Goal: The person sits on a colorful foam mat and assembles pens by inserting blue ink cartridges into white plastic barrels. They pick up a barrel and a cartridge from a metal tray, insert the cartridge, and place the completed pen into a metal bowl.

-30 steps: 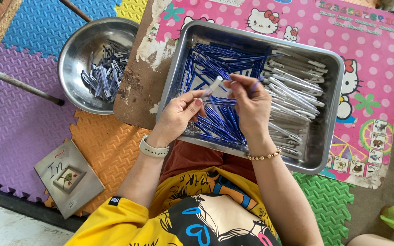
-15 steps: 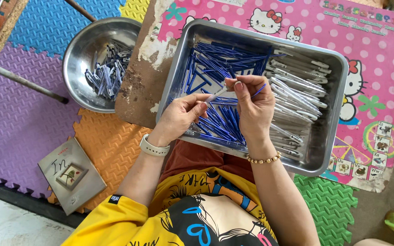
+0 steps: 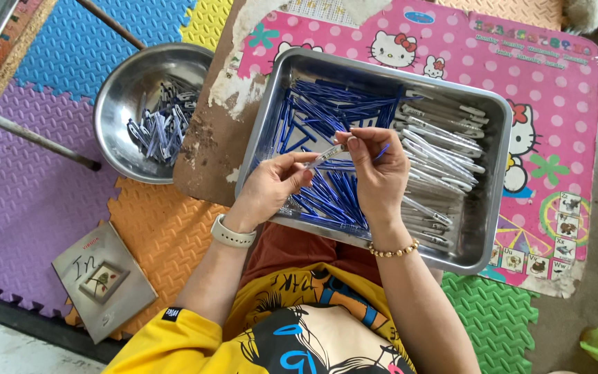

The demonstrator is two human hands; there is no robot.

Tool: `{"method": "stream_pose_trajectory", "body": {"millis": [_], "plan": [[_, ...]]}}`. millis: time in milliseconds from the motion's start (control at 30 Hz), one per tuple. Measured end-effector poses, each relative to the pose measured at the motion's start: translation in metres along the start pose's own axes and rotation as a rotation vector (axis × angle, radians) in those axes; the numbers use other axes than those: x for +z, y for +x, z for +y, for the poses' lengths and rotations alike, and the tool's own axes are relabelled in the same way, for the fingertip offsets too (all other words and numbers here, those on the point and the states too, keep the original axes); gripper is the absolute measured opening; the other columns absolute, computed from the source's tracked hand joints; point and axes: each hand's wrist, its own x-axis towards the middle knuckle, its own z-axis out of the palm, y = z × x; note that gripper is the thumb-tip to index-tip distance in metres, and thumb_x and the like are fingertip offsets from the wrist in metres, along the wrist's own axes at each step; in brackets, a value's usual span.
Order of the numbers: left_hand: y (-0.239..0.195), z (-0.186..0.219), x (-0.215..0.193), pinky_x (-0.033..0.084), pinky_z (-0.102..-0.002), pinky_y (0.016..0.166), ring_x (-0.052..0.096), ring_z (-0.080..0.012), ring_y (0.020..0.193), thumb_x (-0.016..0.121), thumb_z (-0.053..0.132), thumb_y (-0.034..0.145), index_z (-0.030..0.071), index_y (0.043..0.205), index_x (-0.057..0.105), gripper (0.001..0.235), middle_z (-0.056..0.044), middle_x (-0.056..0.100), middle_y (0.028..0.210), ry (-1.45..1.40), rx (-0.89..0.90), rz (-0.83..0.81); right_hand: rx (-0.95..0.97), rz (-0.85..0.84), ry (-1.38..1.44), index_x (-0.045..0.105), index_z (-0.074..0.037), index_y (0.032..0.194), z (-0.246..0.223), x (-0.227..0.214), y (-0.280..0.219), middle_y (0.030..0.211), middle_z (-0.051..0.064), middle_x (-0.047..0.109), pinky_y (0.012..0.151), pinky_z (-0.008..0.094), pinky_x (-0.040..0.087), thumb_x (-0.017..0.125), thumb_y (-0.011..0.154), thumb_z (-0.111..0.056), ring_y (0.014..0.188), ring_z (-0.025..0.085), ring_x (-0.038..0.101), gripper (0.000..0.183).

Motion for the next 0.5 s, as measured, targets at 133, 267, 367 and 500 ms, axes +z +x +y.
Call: {"method": "stream_pose_trajectory", "body": {"millis": [133,267,367,500], "plan": [[-0.003,0.004,0.001,0.056,-0.02,0.07,0.063,-0.0053,0.072,0.075,0.025,0.101,0.019,0.135,0.075,0.035,-0.003,0.076,0.083,0.015,0.0,0.017,-0.025,-0.01,-0.083,0.07,0.003,0.111,-0.005,-0.006,-0.001,0.098,0.019,0.079,0.078,0.025,0.061,0.073,0.103,-0.003,0.093,0.019,0.077,0.01],[-0.003,0.01,-0.001,0.058,-0.023,0.078,0.064,-0.0072,0.08,0.078,0.02,0.099,0.018,0.133,0.076,0.034,-0.004,0.073,0.088,0.001,-0.014,0.022,-0.036,-0.038,-0.267,0.08,-0.005,0.11,-0.013,-0.018,0.002,0.102,0.009,0.073,0.068,0.019,0.052,0.079,0.101,-0.01,0.081,0.006,0.06,0.01],[-0.004,0.009,-0.002,0.06,-0.025,0.081,0.065,-0.0099,0.082,0.078,0.019,0.099,0.017,0.133,0.076,0.034,-0.006,0.072,0.09,-0.008,-0.036,0.017,-0.029,-0.061,-0.306,0.082,-0.008,0.11,-0.014,-0.026,-0.003,0.102,0.007,0.07,0.064,0.018,0.05,0.081,0.099,-0.013,0.077,0.006,0.057,0.012],[-0.005,0.014,-0.001,0.061,-0.026,0.084,0.064,-0.0097,0.086,0.079,0.019,0.098,0.017,0.133,0.075,0.035,-0.005,0.07,0.092,-0.029,-0.049,0.019,-0.099,-0.198,-0.53,0.084,-0.018,0.115,-0.023,-0.029,-0.005,0.112,0.004,0.074,0.062,0.023,0.046,0.079,0.1,-0.02,0.074,0.009,0.058,0.016]]}}
